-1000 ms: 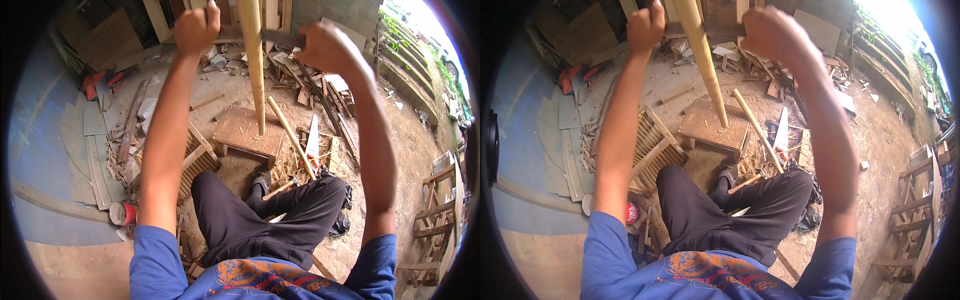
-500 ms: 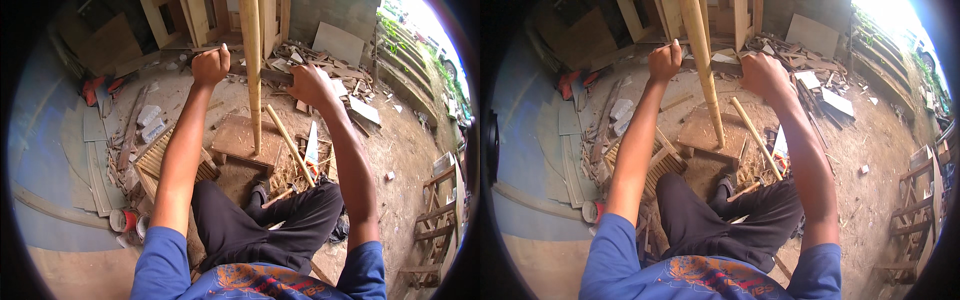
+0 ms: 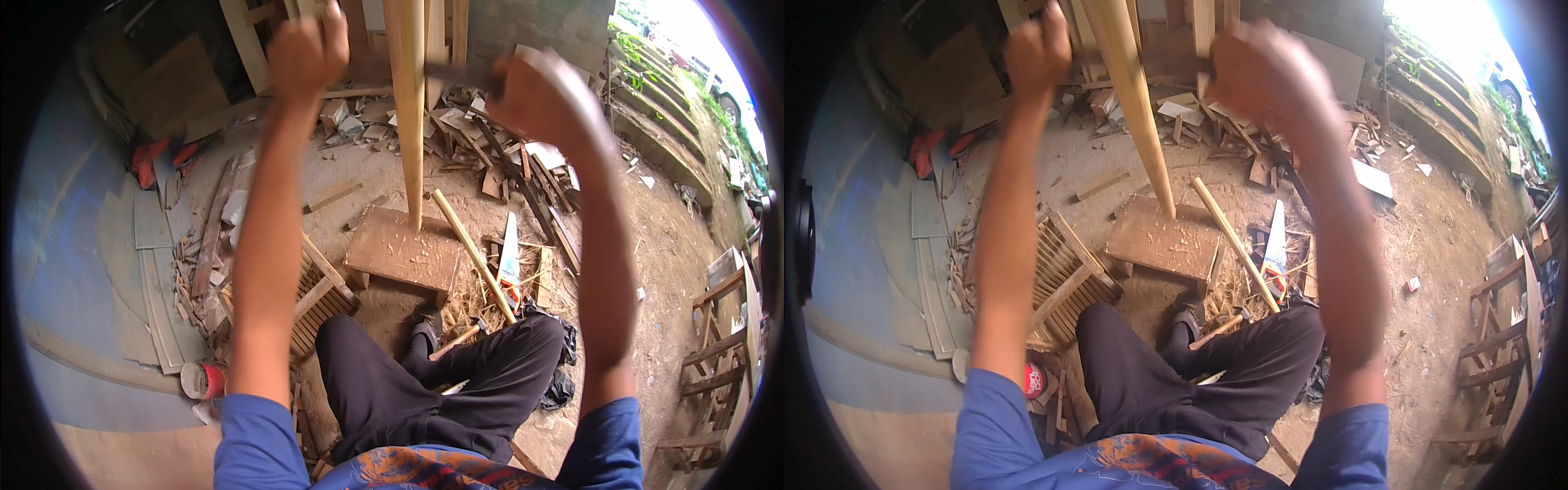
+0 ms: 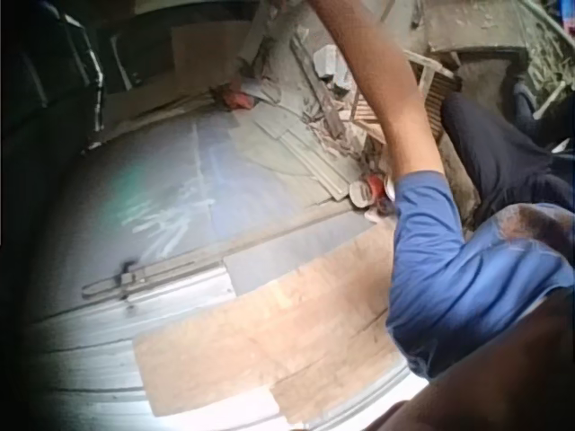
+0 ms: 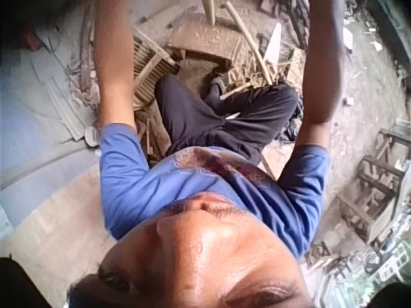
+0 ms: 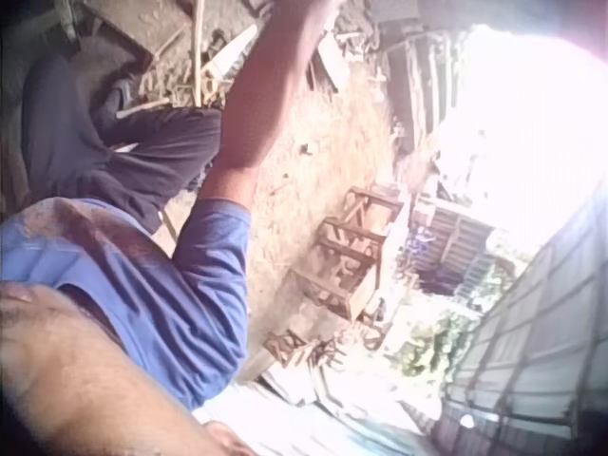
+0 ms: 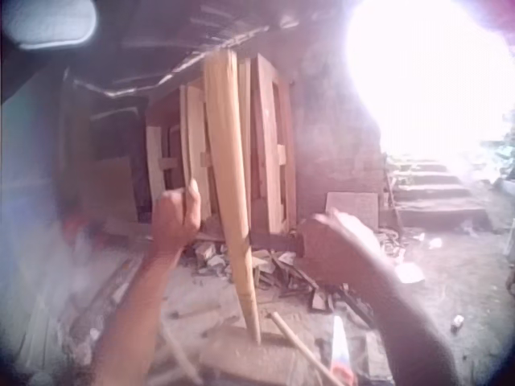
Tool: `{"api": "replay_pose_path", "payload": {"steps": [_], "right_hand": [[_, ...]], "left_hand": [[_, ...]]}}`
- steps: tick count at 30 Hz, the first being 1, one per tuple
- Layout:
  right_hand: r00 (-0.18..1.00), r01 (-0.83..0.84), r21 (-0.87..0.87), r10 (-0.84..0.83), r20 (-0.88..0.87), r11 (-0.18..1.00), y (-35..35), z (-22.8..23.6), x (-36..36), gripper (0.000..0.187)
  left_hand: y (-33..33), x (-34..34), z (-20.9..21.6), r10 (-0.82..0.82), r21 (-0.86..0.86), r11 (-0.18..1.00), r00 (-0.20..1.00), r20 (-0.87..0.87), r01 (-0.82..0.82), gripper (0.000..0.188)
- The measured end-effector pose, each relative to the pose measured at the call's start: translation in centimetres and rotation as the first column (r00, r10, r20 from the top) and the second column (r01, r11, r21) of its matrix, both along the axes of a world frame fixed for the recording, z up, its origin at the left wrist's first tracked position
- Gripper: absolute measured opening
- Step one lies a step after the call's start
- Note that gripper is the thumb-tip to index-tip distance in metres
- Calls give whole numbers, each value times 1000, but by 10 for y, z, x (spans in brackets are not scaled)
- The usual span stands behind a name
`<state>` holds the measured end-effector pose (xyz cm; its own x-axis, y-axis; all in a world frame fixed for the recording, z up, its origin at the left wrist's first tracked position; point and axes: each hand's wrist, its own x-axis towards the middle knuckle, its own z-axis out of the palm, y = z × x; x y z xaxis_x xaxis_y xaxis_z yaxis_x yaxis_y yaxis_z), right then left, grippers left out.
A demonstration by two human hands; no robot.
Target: The person sits on the floor and uses a knife to shave and shape a long bamboo strip, then uses a hand saw to cut the strip to length. The person places the finished piece into a partially assembled bamboo chair frame.
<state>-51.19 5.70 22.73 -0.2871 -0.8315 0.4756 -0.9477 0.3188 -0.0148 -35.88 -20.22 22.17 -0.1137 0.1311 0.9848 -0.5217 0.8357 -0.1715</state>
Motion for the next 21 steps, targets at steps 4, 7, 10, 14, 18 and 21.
{"api": "replay_pose_path", "payload": {"steps": [4,7,10,14,18,21], "right_hand": [[991,-8,133,-10,132,991,-31,-164,-23,12],[995,-10,276,-17,96,961,-29,-179,-32,11],[998,10,280,-29,64,960,-28,-176,-43,12],[972,-7,245,-51,228,969,-30,-187,-39,13],[966,-97,171,52,252,981,-42,-199,-21,20],[963,-150,163,107,246,975,-48,-191,-11,37]], "left_hand": [[-16,-17,-197,-11,188,982,983,181,-24,43],[-4,-25,-239,-186,458,883,973,139,104,46],[2,-38,-241,-191,553,829,969,154,75,46],[0,-35,-212,-225,509,855,956,190,100,46],[-14,-12,-199,-210,475,877,948,241,73,41],[-24,3,-203,-176,438,897,957,230,59,40]]}}
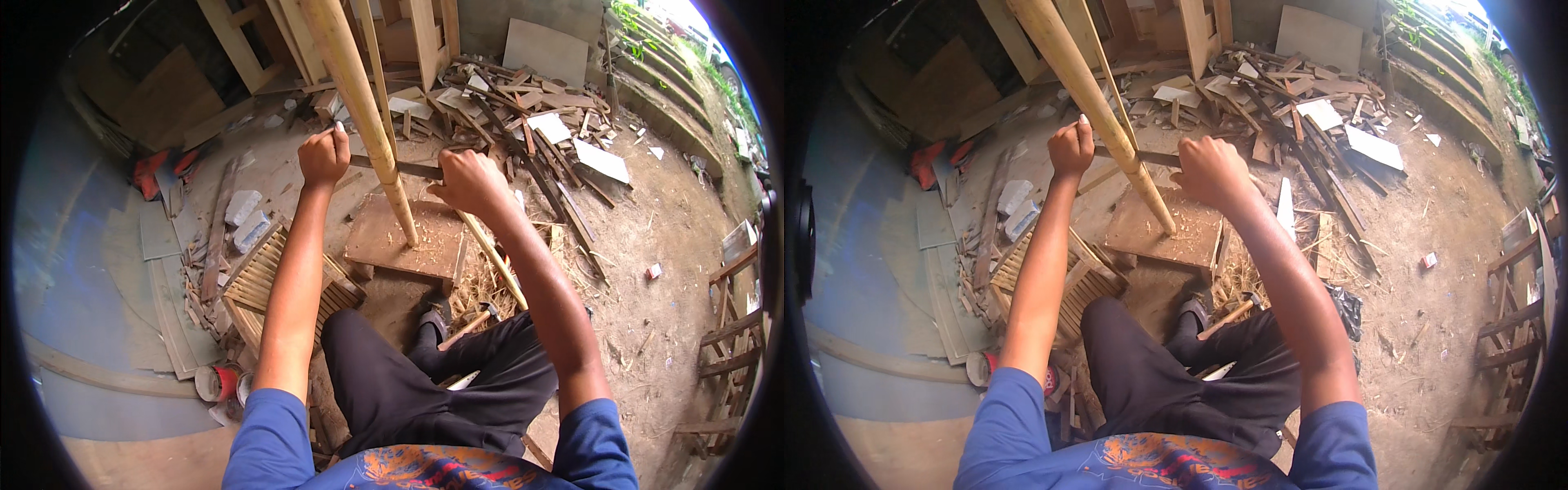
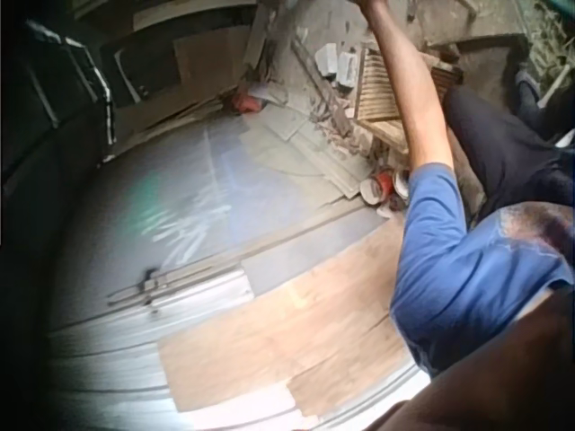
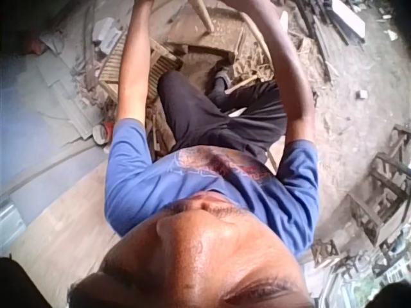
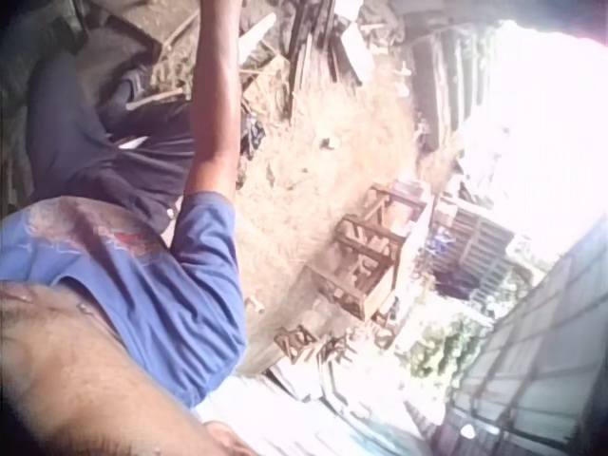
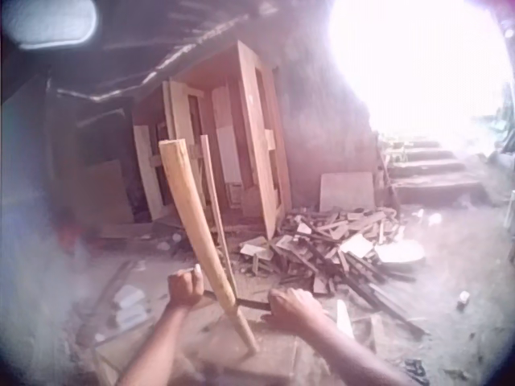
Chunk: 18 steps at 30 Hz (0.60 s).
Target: The person sits on the floor and uses a knife to shave and shape a long bamboo strip, then uses a hand saw to cut the strip to length. The person places the finished piece into a partially assembled bamboo chair frame.
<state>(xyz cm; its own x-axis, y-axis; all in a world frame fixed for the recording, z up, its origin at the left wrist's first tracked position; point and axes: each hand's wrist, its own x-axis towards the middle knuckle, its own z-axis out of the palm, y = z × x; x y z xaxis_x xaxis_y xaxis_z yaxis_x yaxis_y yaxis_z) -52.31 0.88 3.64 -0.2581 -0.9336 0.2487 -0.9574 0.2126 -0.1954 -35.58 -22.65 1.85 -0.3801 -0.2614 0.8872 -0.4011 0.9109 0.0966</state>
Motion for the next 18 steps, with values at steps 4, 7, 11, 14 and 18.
{"api": "replay_pose_path", "payload": {"steps": [4,7,11,14,18], "right_hand": [[996,86,149,-89,12,985,-14,6,-7,23],[996,41,18,-39,-78,999,-11,7,-5,17],[988,96,154,-113,108,983,-24,-23,-10,14],[995,101,34,-101,-14,994,-37,-88,-22,14],[996,69,214,-78,34,974,-45,-69,-17,14]], "left_hand": [[-2,1,-9,-15,-87,996,995,-98,7,37],[-2,-3,-13,40,-18,999,995,-91,-42,37],[-15,-8,-35,79,-23,997,997,1,-79,39],[-24,-15,-92,80,2,997,997,17,-80,40],[-38,-20,-98,72,193,977,989,127,-96,45]]}}
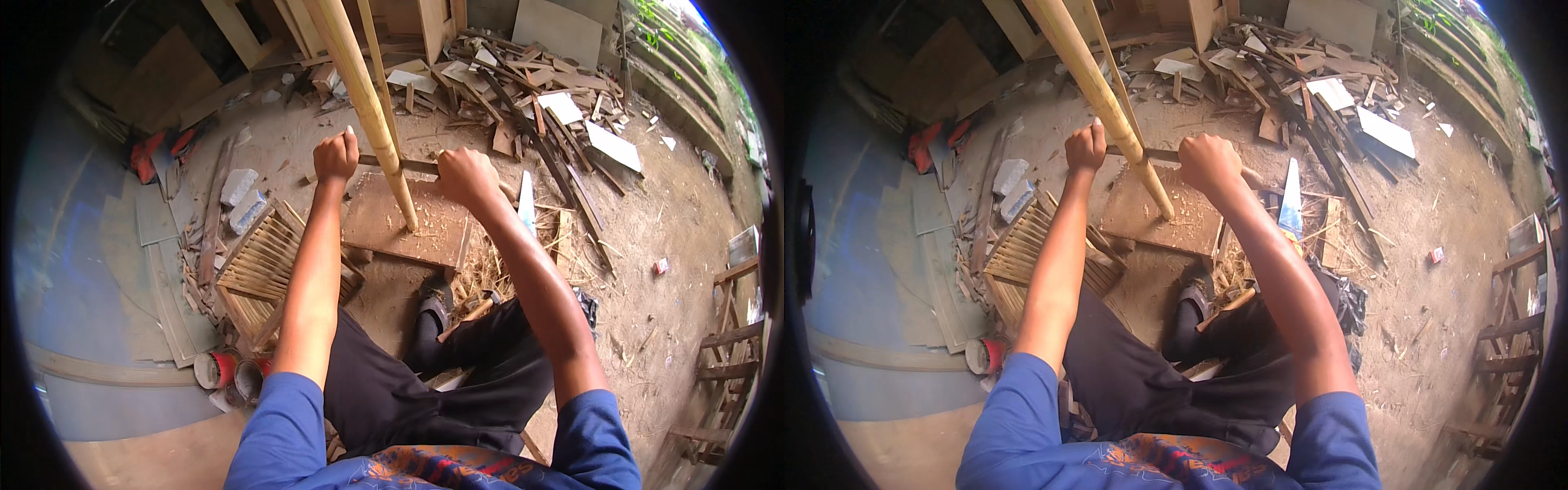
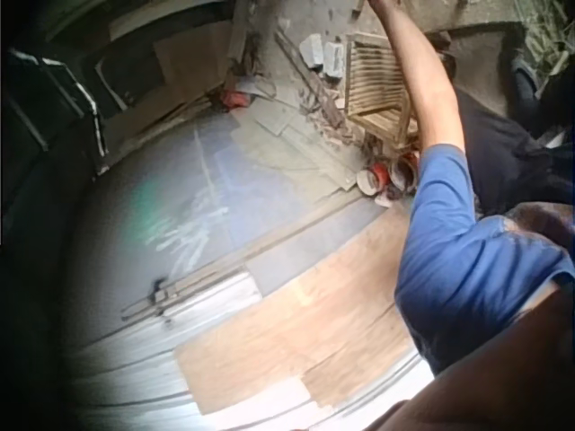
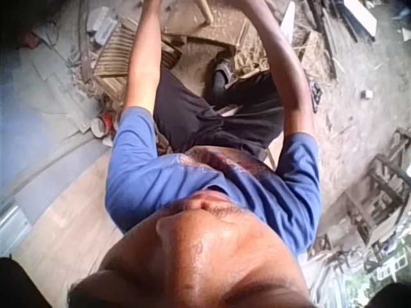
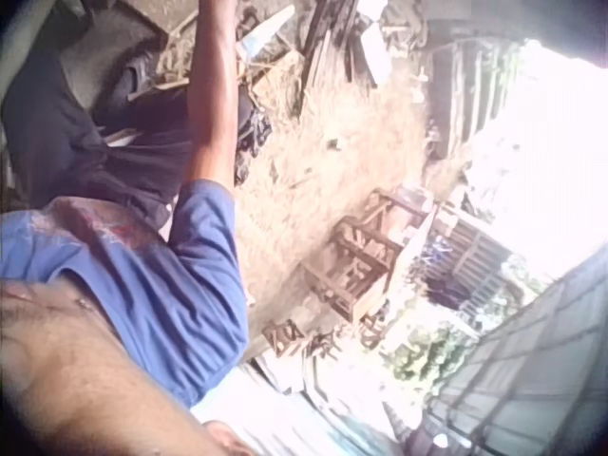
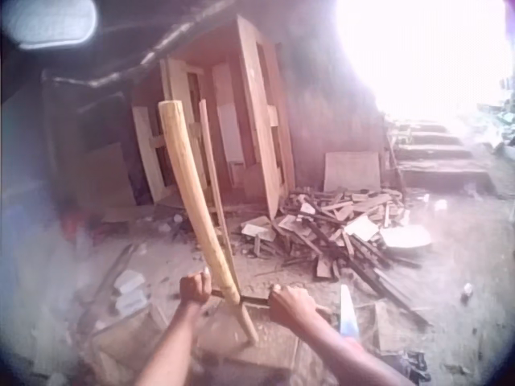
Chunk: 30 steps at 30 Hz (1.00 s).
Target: The person sits on the floor and uses a knife to shave and shape a long bamboo strip, then uses a hand saw to cut the strip to length. The person places the finished piece into a partially assembled bamboo chair frame.
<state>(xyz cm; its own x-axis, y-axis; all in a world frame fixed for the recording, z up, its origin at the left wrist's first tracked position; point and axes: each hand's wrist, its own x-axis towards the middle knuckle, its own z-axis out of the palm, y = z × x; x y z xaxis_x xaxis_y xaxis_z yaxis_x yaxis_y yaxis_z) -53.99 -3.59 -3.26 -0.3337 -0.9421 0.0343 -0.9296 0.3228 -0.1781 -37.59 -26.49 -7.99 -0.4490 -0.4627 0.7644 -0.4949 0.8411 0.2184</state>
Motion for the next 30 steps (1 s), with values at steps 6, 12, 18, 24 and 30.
{"api": "replay_pose_path", "payload": {"steps": [6,12,18,24,30], "right_hand": [[978,72,-134,-43,205,988,-1,-32,24,16],[919,193,-391,-25,394,900,2,-67,68,20],[730,310,-418,68,680,854,13,-86,101,35],[169,281,-57,9,986,958,16,-85,85,32],[605,457,-257,-87,791,851,22,-105,115,29]], "left_hand": [[9,-12,59,-81,502,792,875,-478,347,76],[86,-35,129,-73,320,735,539,-839,597,67],[99,-50,133,-13,265,766,426,-905,586,71],[108,-67,138,-51,295,772,518,-854,563,74],[100,-57,133,-103,240,832,565,-818,500,74]]}}
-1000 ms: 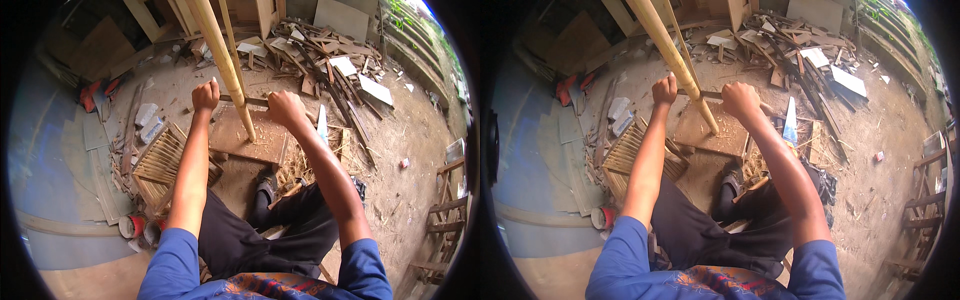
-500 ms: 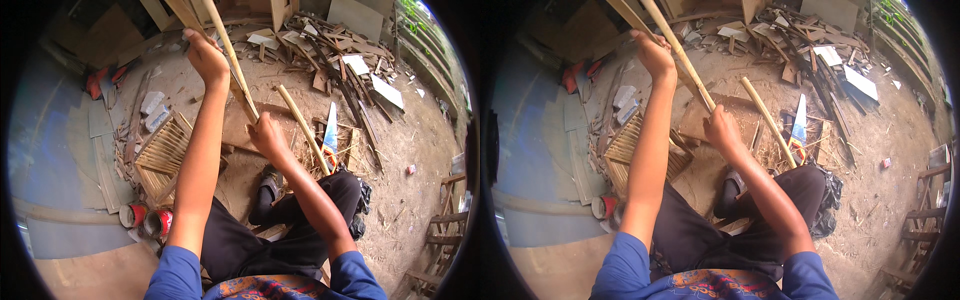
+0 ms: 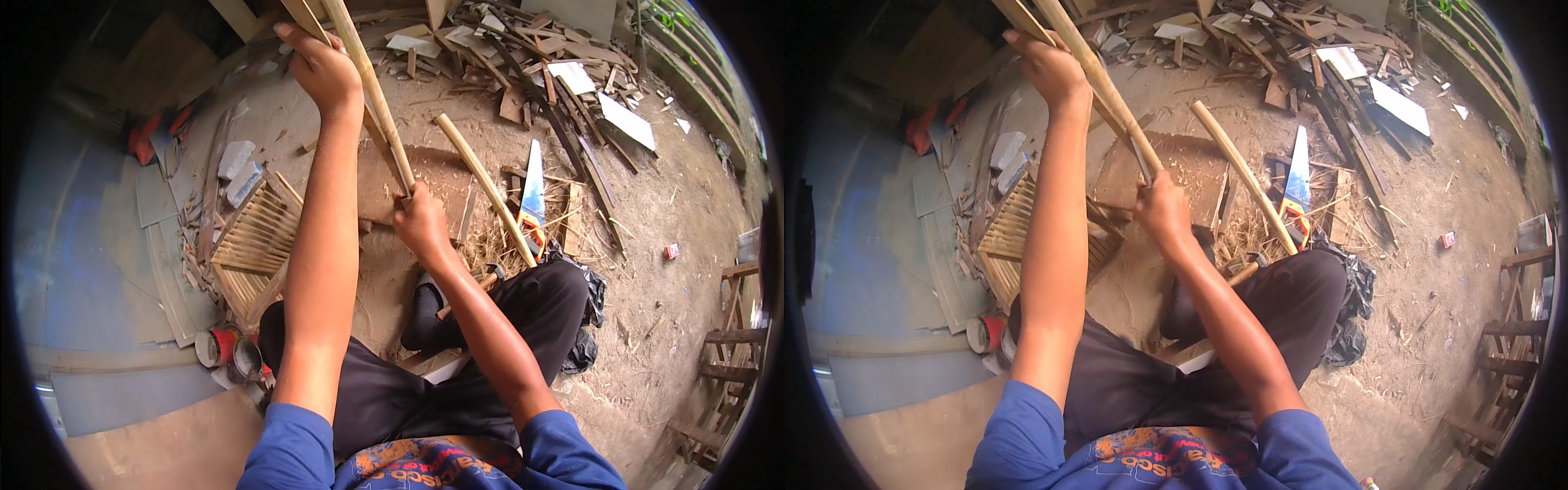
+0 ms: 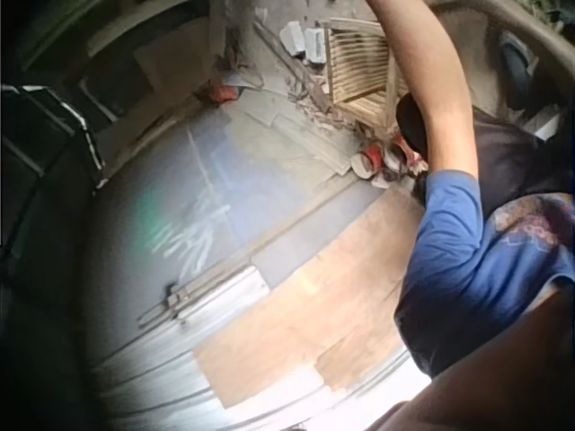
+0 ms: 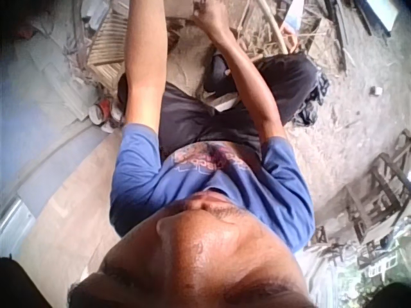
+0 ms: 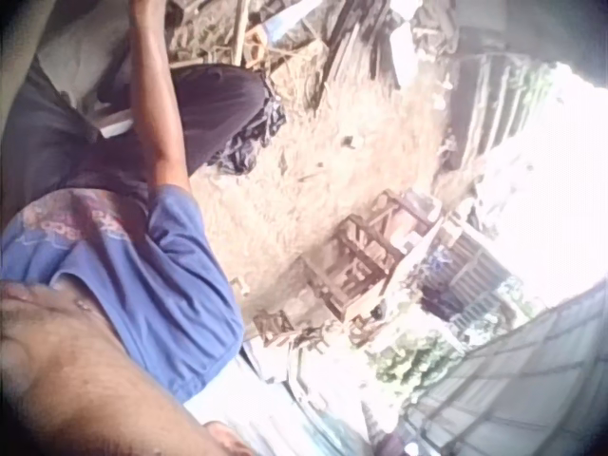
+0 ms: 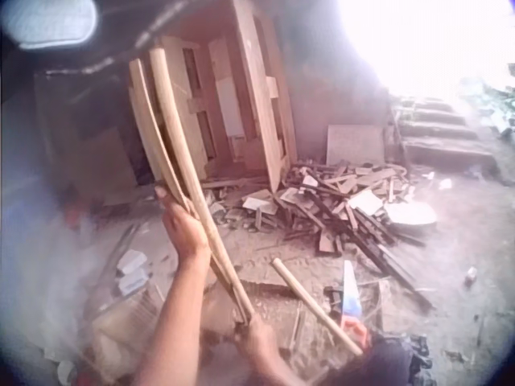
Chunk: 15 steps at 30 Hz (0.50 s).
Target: The person sits on the floor and uses a knife to shave and shape a long bamboo strip, then uses a hand saw to cut the strip to length. The person places the finished piece into a partially assembled bamboo chair frame.
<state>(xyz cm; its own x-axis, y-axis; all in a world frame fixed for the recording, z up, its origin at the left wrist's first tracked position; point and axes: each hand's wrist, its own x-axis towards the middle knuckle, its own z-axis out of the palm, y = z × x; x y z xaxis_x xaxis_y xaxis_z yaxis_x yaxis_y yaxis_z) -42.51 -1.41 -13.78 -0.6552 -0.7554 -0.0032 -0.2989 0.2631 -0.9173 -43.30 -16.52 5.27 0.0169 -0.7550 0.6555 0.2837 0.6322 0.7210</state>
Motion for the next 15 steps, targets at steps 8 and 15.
{"api": "replay_pose_path", "payload": {"steps": [8,15], "right_hand": [[993,-29,46,24,114,999,18,-65,2,23],[931,-252,123,205,302,960,25,-53,-27,34]], "left_hand": [[-17,-23,-6,6,127,992,990,-139,12,65],[-7,-30,-6,-99,77,991,991,-86,105,64]]}}
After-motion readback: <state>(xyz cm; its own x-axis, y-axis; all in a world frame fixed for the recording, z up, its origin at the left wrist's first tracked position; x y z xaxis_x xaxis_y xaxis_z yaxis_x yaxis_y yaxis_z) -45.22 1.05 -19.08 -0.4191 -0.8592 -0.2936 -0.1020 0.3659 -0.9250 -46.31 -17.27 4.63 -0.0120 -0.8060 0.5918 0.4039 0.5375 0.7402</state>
